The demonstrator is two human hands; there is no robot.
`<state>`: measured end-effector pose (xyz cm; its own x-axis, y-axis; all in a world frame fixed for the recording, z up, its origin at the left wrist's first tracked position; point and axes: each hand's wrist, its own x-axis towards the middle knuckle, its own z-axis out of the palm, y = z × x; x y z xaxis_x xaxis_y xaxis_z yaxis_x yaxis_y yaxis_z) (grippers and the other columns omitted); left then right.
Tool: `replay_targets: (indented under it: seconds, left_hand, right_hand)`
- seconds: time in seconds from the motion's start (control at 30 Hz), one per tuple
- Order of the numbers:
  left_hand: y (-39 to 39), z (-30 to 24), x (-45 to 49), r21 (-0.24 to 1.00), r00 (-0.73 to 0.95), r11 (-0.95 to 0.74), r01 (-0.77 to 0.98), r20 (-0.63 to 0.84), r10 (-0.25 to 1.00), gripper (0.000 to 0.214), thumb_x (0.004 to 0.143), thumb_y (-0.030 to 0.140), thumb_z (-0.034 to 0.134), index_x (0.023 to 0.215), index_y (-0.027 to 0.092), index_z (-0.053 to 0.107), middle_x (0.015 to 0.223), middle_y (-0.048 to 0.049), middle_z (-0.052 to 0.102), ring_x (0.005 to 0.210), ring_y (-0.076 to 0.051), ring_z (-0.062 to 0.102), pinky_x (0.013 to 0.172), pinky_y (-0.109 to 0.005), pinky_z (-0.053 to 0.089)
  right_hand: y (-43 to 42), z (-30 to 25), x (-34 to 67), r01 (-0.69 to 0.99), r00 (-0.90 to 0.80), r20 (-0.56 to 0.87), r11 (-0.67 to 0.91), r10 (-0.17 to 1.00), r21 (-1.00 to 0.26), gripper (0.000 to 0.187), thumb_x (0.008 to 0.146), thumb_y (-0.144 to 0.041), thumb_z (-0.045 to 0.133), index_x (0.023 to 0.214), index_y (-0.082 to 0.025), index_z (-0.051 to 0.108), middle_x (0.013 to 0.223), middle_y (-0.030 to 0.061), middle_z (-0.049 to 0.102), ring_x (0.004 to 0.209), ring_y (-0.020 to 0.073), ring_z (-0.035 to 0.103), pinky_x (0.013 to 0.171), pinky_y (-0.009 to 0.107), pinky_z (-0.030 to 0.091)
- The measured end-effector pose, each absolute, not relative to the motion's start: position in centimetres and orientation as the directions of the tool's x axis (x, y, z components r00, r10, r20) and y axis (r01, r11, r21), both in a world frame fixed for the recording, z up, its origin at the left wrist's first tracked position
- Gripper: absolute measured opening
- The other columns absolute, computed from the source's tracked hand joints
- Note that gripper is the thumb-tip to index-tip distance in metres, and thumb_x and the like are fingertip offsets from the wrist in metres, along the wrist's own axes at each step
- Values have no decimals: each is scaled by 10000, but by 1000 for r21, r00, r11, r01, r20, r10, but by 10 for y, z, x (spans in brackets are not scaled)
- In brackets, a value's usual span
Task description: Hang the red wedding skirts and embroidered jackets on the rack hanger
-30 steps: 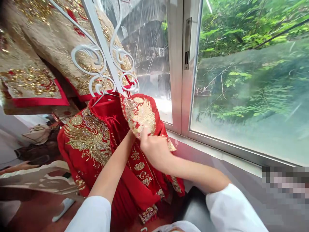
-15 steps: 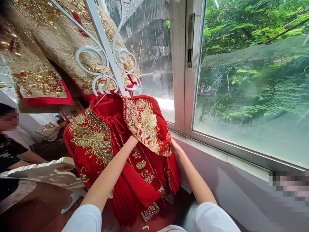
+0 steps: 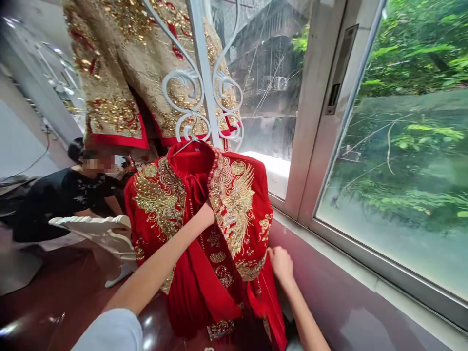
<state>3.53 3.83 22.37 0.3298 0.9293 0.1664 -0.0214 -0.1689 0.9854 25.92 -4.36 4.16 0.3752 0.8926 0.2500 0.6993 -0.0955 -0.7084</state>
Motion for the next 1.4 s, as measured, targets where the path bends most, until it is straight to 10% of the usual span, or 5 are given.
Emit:
replay_targets:
  seconds: [0.13, 0.37, 0.8, 1.1, 1.4]
  left_hand:
    - [5, 262, -39, 870, 261, -417, 263, 352, 899, 258, 826, 287, 501, 689, 213, 707, 719, -34, 691, 842, -199, 655, 938, -299, 482]
    - [43, 308, -122, 172, 215, -502, 847, 754, 620, 508, 842, 391, 506, 1310, 201, 456, 1376, -79, 474, 1275, -253, 412, 1112, -392, 253]
    - [71, 344, -145, 719, 365, -314, 620, 90, 927, 454, 820, 537, 457, 723, 131, 635, 742, -66, 655, 725, -180, 570, 713, -295, 440]
    - [84, 328, -117, 318, 249, -472, 822, 545, 801, 402, 887, 455, 354, 694, 152, 533, 625, -12, 514, 623, -154, 490, 650, -287, 398]
    - [19, 181, -57, 114, -52, -103, 988, 878, 476, 649, 809, 451, 548, 1341, 141, 343, 1424, -211, 329, 1335, -345, 271, 1080, -556, 192]
  right_hand:
    - [-9, 159, 291, 773, 349, 548, 97, 760, -627, 346, 837, -509, 348, 892, -324, 635, 946, 103, 667, 843, 312, 640, 731, 485, 479]
    - [75, 300, 227, 782, -367, 795, 623, 482, -17, 540, 862, -417, 469, 1341, -169, 439, 1244, 143, 560, 1120, 280, 504, 910, 432, 412]
    - [117, 348, 230, 659, -415, 168, 423, 894, -622, 524, 893, -564, 323, 664, -161, 570, 569, 44, 547, 492, 125, 444, 524, 292, 350]
    - [106, 347, 184, 878, -336, 540, 464, 772, -117, 497, 862, -562, 432, 595, -160, 553, 533, 47, 492, 540, 136, 435, 557, 305, 331]
    - [25, 180, 141, 948, -106, 888, 314, 447, -45, 780, 827, -542, 489, 1414, -92, 242, 1487, 248, 163, 1363, 372, 159, 1036, 582, 198]
